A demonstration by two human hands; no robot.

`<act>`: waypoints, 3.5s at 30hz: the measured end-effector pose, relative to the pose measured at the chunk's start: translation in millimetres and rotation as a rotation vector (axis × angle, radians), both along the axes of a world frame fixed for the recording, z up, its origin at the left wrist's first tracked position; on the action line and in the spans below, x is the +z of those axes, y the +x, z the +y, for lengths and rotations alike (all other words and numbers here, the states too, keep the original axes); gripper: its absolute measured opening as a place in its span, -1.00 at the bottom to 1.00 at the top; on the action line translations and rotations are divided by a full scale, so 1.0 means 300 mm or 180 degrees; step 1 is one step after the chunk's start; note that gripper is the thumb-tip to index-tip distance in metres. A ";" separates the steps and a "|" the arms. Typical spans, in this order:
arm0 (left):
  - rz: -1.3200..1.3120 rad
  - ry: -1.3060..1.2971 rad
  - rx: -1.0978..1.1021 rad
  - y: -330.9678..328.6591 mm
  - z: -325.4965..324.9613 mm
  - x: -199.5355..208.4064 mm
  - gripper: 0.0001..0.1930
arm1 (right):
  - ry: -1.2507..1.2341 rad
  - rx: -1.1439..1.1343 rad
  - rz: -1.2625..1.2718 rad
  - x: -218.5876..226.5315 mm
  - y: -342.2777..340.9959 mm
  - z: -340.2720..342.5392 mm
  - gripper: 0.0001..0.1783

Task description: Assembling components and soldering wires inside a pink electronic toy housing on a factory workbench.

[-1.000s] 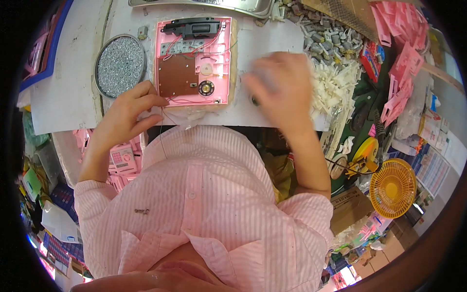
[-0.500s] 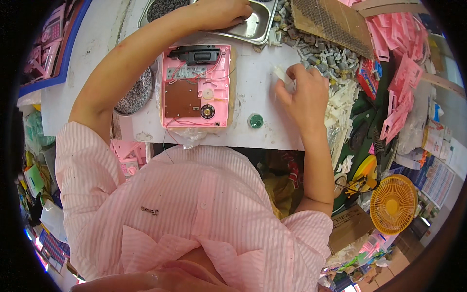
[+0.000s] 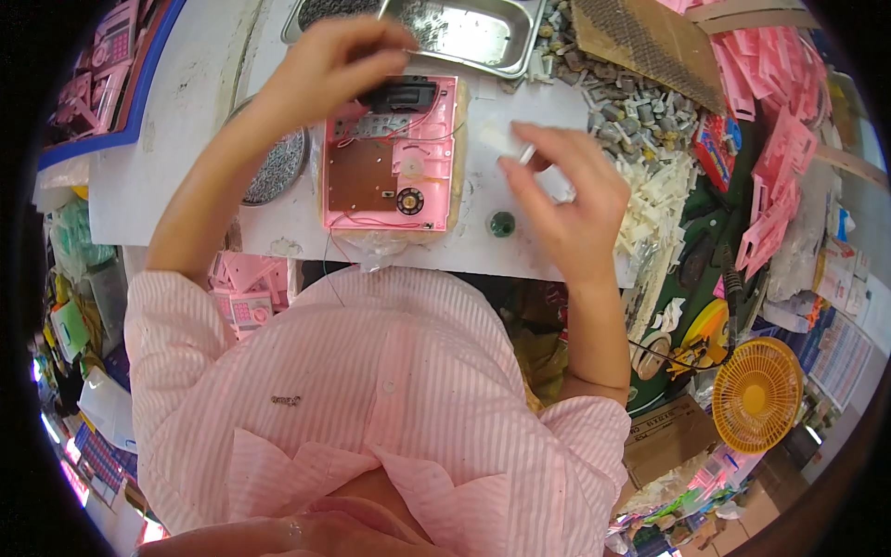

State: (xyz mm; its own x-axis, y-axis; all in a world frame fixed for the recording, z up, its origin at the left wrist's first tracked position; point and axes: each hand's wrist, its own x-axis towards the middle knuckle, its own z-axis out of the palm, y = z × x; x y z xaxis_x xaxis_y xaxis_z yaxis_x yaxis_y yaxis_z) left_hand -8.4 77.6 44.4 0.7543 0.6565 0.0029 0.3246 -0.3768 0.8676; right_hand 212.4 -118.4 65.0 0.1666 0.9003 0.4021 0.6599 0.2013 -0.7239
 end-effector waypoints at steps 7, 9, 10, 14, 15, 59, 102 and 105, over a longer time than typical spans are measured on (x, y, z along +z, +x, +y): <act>-0.0918 -0.3144 -0.0010 -0.205 -0.358 0.005 -0.73 | 0.0069 0.0985 0.0012 -0.012 -0.149 -0.022 -0.61; -0.0855 -0.3359 0.0054 -0.209 -0.370 0.002 -0.72 | 0.0163 0.1022 -0.0046 -0.012 -0.150 -0.026 -0.61; -0.0908 -0.3404 0.0059 -0.213 -0.375 -0.003 -0.72 | 0.0212 0.1039 -0.0080 -0.010 -0.147 -0.027 -0.60; -0.0925 -0.3479 -0.0030 -0.211 -0.376 -0.018 -0.71 | 0.0235 0.1203 -0.0447 -0.003 -0.139 -0.030 -0.60; -0.0881 -0.3471 -0.0090 -0.207 -0.375 -0.022 -0.71 | 0.0263 0.1254 -0.0613 -0.006 -0.144 -0.032 -0.60; 0.0435 0.1760 -0.0545 -0.177 -0.423 -0.093 -0.45 | -0.0365 0.1119 -0.1552 -0.134 -0.131 0.095 -0.73; -0.0635 0.2107 -0.0157 0.691 0.043 -0.024 -0.82 | -0.0495 -0.0527 0.2804 -0.043 0.157 -0.157 -0.46; -0.0540 0.2236 0.0006 0.745 0.048 -0.036 -0.83 | -0.0468 -0.0574 0.2788 -0.055 0.168 -0.185 -0.47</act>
State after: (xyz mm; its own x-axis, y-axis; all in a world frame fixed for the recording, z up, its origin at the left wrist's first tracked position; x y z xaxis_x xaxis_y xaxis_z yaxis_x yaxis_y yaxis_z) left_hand 215.1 91.9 33.5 0.7049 0.4580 0.5417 0.2083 -0.8636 0.4591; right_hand 263.0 -173.8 48.5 0.5022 0.8632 -0.0518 -0.1267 0.0141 -0.9918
